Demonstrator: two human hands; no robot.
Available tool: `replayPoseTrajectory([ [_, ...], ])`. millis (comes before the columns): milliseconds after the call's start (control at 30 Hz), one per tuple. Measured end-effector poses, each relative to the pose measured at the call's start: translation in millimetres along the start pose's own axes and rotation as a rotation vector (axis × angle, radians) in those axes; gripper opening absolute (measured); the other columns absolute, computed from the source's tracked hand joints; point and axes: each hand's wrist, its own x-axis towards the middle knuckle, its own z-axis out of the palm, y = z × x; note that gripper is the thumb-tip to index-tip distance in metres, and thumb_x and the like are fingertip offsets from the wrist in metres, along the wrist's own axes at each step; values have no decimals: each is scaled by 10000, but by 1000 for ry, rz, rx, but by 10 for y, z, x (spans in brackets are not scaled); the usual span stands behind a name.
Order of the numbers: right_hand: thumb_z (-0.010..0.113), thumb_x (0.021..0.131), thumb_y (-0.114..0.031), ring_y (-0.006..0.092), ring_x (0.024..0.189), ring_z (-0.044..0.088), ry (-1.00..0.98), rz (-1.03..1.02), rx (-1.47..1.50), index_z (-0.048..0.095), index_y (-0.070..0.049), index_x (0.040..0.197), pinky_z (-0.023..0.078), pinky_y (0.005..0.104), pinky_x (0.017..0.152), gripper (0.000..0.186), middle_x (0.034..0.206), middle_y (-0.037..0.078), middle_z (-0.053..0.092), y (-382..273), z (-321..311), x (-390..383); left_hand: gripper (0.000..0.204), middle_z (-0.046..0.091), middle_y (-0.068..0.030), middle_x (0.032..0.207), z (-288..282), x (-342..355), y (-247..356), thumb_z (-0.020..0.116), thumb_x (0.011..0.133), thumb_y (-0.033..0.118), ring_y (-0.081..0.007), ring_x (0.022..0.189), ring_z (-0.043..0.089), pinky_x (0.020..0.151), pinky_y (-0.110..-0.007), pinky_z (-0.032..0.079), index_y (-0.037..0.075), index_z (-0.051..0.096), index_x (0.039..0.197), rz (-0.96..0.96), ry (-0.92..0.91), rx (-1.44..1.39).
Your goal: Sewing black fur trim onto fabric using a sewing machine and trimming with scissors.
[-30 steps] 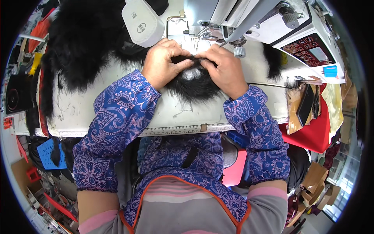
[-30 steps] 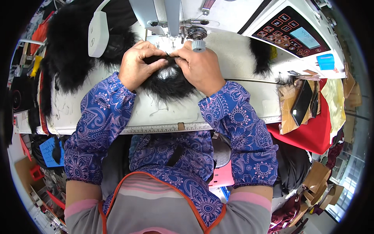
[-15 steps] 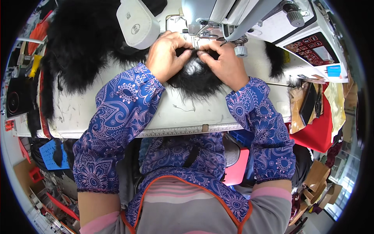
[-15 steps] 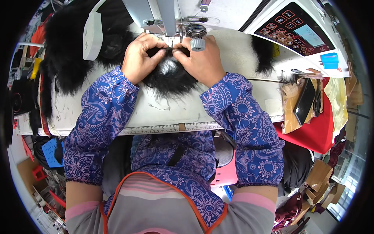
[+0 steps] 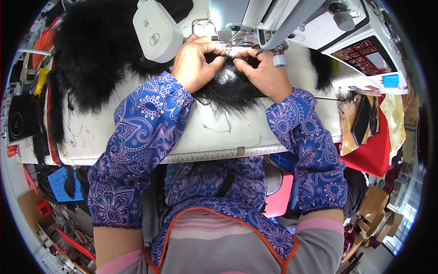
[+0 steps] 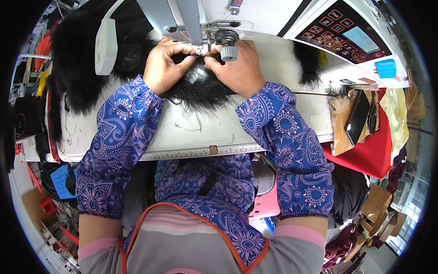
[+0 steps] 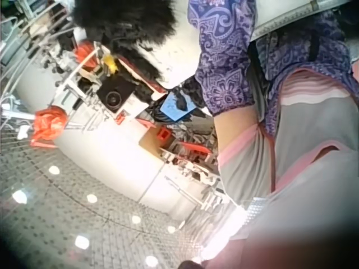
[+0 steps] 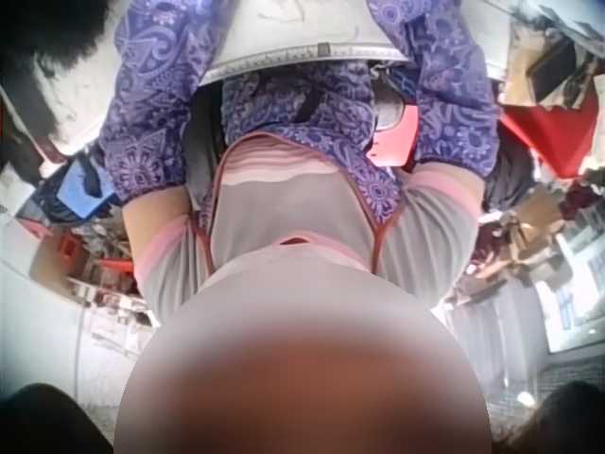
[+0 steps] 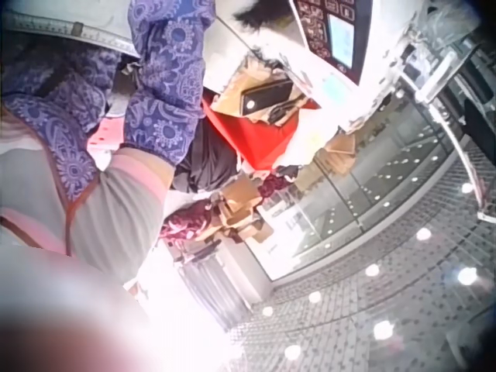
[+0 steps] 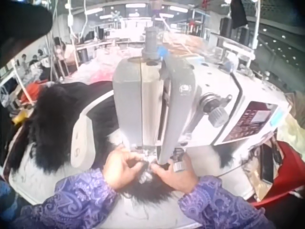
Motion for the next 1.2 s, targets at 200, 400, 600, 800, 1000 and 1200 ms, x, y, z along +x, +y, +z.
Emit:
replayPoseTrajectory([
  [200,678,799,-148,171,822,634,-60,-5,55,672,-29,912,473,280,788,164,863,72,683,-23,-14,-4,155,656,-66,818,-78,-9,-29,734,679,84,-259,847,571,769,-338,476,65,699,829,98,-47,-13],
  [400,684,781,-135,208,799,634,-28,-134,3,667,-21,899,475,297,763,165,833,92,670,-60,-47,-30,171,657,-66,809,-89,-25,35,745,663,82,-259,831,576,760,-342,483,74,704,828,134,-41,7],
  [600,682,784,-127,209,759,619,-38,-174,10,659,-10,886,466,305,729,157,799,89,657,-55,-40,-15,171,651,-64,807,-68,-48,-19,737,652,85,-260,840,569,765,-348,479,81,700,819,128,-23,5],
  [800,675,800,-136,190,758,604,-20,-115,26,646,-13,941,461,300,724,189,814,84,651,25,19,-1,150,640,-61,826,-20,-12,-7,708,667,92,-261,853,559,779,-356,473,83,688,815,69,-6,53],
  [1000,667,812,-140,182,788,614,-11,-91,58,645,2,960,468,292,752,207,849,90,660,96,49,56,117,619,-61,802,32,34,-53,693,681,100,-267,840,549,764,-365,469,88,688,797,108,79,64],
  [1200,662,824,-164,193,859,636,-40,-31,7,646,19,970,479,302,795,234,922,109,680,53,37,93,98,596,-58,766,13,50,-47,689,704,116,-257,826,540,758,-364,461,101,705,800,82,69,87],
])
